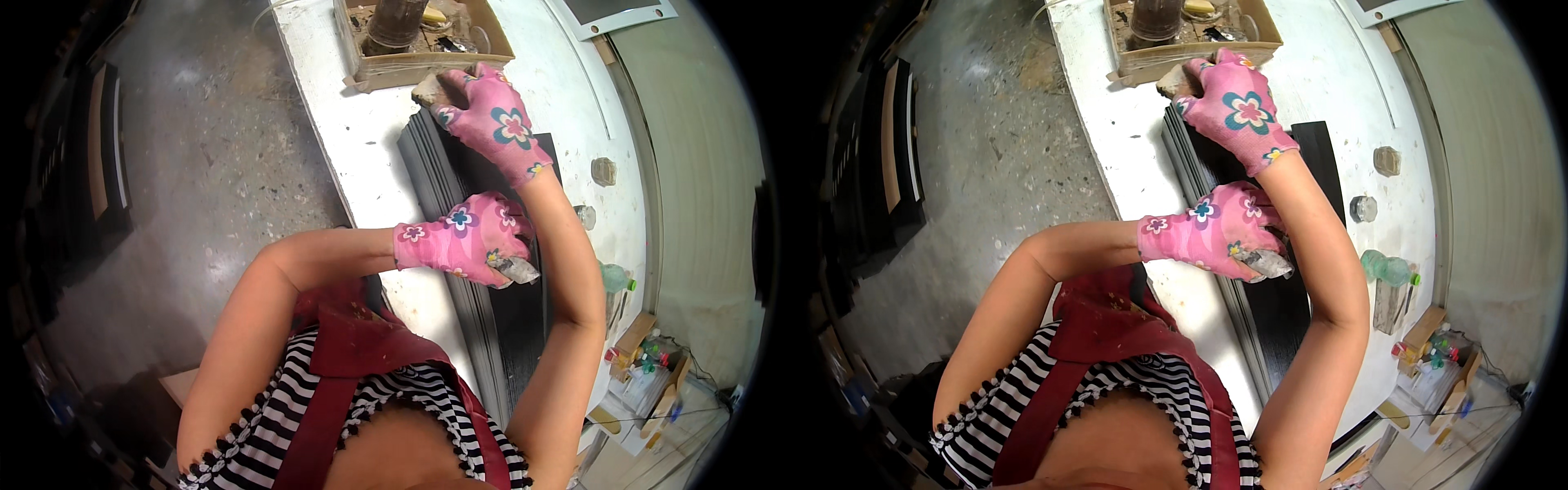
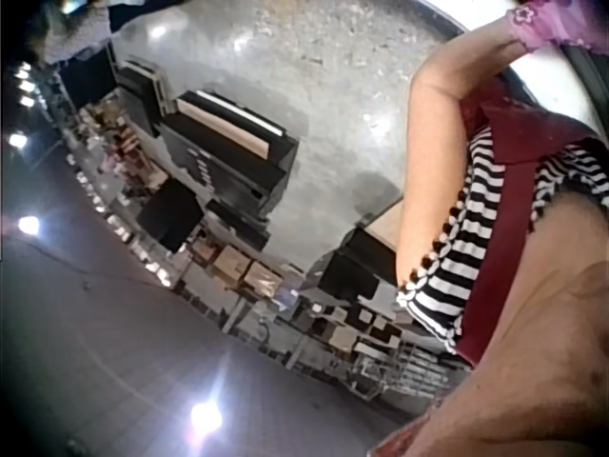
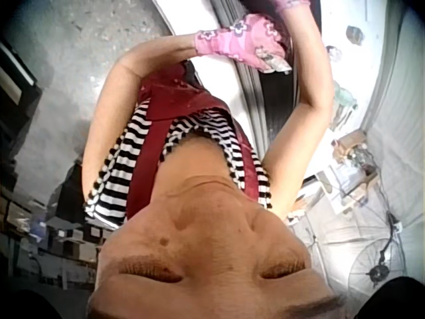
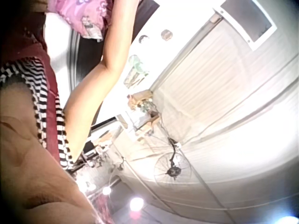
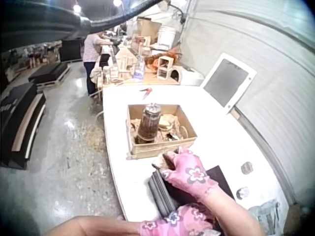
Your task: The person applies black paint to long, dark wooden planks using a foam brush and wipes the surface with a cloth. They dip the brush into a container of black paint and spread it evenly along the planks, then use the cloth to smooth the finish.
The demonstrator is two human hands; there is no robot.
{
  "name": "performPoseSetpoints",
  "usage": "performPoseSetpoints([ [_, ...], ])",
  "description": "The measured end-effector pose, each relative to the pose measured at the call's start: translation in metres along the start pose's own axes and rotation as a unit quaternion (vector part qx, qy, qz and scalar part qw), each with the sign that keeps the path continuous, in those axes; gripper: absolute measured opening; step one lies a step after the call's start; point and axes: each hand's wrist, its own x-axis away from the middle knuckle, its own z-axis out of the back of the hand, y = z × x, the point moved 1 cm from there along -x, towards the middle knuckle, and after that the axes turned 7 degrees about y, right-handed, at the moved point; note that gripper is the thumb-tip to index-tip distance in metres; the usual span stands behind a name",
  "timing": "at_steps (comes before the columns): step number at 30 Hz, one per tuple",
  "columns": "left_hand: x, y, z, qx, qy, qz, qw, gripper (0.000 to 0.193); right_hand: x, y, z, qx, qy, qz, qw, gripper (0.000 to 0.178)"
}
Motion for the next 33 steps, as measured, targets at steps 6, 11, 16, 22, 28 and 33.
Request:
performPoseSetpoints([
  [6,0.0,0.0,0.001,0.038,-0.002,0.007,0.999,0.036,0.0,0.001,-0.005,0.015,0.021,-0.003,1.0,0.044],
  [11,-0.002,0.001,0.004,0.014,-0.004,-0.01,1.0,0.036,-0.008,0.037,-0.001,-0.008,0.009,-0.072,0.997,0.044],
  [16,-0.006,-0.001,0.001,0.026,0.004,-0.033,0.999,0.037,-0.008,0.09,0.015,0.138,0.02,-0.14,0.98,0.041],
  [22,-0.008,0.005,0.01,0.025,0.01,-0.015,1.0,0.035,0.084,0.109,0.018,-0.376,0.239,-0.242,0.862,0.059],
  [28,-0.011,-0.027,0.098,0.267,0.143,0.197,0.932,0.036,0.215,0.037,0.01,-0.524,0.332,-0.4,0.675,0.058],
  [33,-0.034,-0.131,0.128,-0.13,0.067,0.135,0.98,0.049,0.216,0.035,-0.005,-0.428,0.352,-0.323,0.767,0.052],
])
